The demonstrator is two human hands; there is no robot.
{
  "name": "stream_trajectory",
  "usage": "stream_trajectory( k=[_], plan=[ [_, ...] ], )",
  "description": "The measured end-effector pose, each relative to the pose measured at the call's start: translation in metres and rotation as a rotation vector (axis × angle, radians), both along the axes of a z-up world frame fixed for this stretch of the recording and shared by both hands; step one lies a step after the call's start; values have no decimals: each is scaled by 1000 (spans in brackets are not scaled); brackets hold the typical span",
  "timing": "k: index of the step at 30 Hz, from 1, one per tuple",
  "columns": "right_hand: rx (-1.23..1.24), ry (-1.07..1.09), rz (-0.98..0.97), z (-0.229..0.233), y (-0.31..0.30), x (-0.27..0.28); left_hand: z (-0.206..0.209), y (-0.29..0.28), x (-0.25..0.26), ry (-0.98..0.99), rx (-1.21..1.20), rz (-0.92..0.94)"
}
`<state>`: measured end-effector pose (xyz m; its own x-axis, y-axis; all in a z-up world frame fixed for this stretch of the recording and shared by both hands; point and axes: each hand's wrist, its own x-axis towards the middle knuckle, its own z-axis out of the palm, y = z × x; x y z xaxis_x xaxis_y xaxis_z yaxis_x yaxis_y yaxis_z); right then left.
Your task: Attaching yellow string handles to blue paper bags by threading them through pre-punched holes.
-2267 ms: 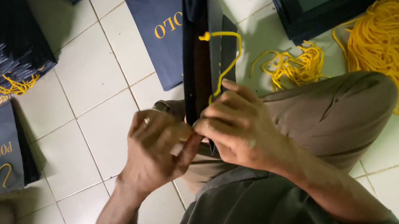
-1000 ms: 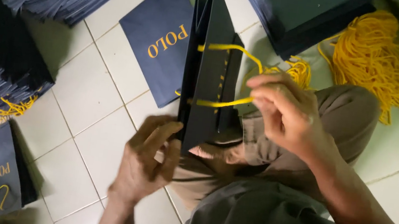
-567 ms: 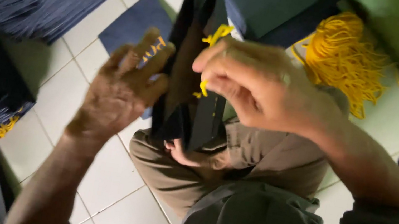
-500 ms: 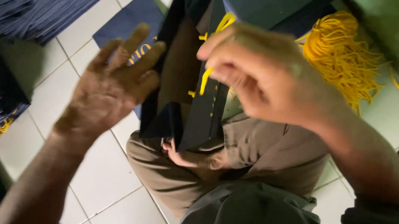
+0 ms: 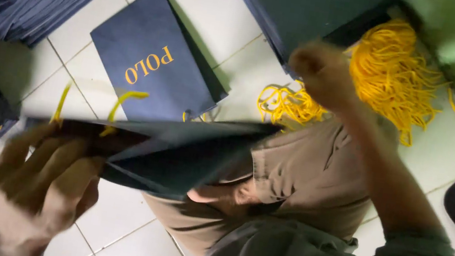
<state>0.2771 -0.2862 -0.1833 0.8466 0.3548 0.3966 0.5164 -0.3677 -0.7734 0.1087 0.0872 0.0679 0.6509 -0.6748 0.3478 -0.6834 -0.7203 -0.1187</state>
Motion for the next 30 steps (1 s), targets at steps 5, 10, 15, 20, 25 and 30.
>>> stream_trajectory(
  k=[5, 10, 15, 20, 25, 30],
  plan=[
    [-908, 351, 128, -158, 31, -12, -25, 22, -35, -65, -59, 413],
    [-970, 137, 395, -171, 56, -29, -35, 23, -43, -54, -6, 696],
    [-998, 130, 437, -131, 63, -29, -44, 54, -27, 38, -152, 745],
    [-1024, -56, 662, -218, 78, -57, -56, 57, -12, 187, -583, 744],
    [-973, -336, 622, -239, 67, -63, -76, 2, -13, 321, -735, 893],
    [-832, -651, 566, -219, 60, -61, -88, -44, -22, 693, -1261, 805]
  ],
)
